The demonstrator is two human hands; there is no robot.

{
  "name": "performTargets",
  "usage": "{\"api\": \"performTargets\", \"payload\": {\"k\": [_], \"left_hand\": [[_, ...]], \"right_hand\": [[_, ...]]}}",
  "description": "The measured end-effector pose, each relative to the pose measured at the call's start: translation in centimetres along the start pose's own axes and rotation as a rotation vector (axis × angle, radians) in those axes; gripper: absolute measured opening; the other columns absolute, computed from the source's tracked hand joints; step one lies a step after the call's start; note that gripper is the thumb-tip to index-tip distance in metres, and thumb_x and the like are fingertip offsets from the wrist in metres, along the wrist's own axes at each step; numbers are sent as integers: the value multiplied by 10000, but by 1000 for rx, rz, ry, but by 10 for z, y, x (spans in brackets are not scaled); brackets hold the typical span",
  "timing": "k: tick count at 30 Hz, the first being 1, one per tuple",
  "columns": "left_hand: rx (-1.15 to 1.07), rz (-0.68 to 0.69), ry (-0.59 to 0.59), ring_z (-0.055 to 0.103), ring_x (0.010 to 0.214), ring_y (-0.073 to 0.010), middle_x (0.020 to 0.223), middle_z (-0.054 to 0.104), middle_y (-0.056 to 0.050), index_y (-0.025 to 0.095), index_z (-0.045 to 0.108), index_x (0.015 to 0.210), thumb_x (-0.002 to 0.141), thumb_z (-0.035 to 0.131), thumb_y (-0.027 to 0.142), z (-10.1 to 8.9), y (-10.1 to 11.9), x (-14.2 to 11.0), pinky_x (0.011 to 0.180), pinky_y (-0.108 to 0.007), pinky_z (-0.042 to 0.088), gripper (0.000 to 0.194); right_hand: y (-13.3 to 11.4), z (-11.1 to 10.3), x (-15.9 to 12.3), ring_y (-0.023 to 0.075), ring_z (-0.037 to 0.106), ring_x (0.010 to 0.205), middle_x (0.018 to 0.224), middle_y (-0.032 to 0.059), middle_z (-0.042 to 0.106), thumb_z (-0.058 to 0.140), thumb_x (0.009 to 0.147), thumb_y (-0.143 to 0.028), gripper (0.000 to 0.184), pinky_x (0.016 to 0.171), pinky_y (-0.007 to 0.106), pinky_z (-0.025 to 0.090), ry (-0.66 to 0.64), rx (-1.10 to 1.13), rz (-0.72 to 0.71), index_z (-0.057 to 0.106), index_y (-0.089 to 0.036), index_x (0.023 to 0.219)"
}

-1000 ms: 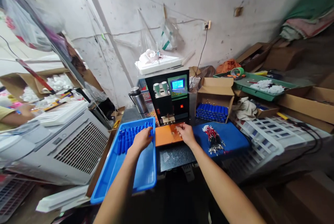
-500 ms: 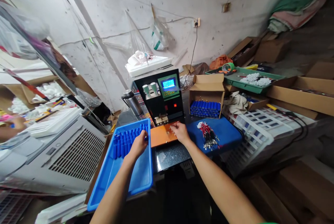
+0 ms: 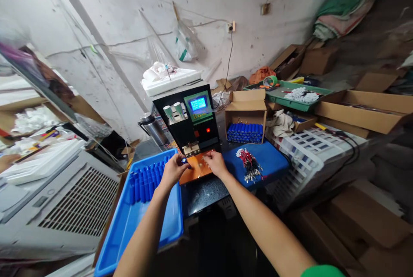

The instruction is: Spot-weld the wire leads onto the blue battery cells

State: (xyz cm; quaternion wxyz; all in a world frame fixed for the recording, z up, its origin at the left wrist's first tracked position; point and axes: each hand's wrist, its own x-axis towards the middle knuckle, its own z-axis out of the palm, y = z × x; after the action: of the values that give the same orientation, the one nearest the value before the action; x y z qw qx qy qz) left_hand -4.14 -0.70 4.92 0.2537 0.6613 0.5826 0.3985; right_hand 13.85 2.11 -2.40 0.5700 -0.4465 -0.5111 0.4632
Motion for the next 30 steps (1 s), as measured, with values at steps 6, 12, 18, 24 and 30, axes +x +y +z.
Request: {"api": "performTargets", "payload": {"k": [6, 12, 18, 24, 30], "left_hand": [[-15, 26, -28, 532, 559, -123, 604, 591, 40, 153, 641, 794, 635, 684, 294, 26, -7, 13, 550, -228, 400, 217], [-78, 24, -28, 582, 623, -147, 666, 654, 1, 138, 664, 785, 697, 661, 363, 39, -15, 8, 608, -246, 440, 242], [-122, 78, 10, 637, 754, -180, 807, 703, -37, 148, 664, 869, 742, 638, 380, 51, -17, 1, 718, -278, 488, 266], [-147, 90, 13, 625, 732, -169, 797, 691, -29, 154, 650, 876, 754, 640, 374, 56, -19, -2, 713, -280, 495, 252], [-131, 76, 42, 592, 700, -157, 758, 656, -18, 151, 643, 867, 746, 652, 371, 56, -26, -2, 674, -267, 469, 252]], "right_hand": [[-2, 0, 3, 125, 527, 484, 550, -6, 597, 600, 757, -349, 194, 482, 223, 400, 18, -40, -8, 643, -163, 721], [-8, -2, 1, 115, 526, 470, 558, -10, 595, 591, 773, -365, 215, 468, 215, 409, 14, -53, -7, 639, -159, 735], [-11, -1, 1, 101, 504, 430, 543, -23, 573, 580, 768, -363, 201, 432, 201, 397, 5, 6, 26, 619, -171, 723], [-19, 1, 6, 111, 524, 462, 539, -26, 560, 609, 729, -397, 223, 428, 196, 426, -12, 119, 103, 605, -174, 744], [-26, 7, 8, 144, 588, 624, 683, 18, 648, 606, 737, -390, 224, 575, 238, 487, -23, 92, 2, 634, -168, 731]]}}
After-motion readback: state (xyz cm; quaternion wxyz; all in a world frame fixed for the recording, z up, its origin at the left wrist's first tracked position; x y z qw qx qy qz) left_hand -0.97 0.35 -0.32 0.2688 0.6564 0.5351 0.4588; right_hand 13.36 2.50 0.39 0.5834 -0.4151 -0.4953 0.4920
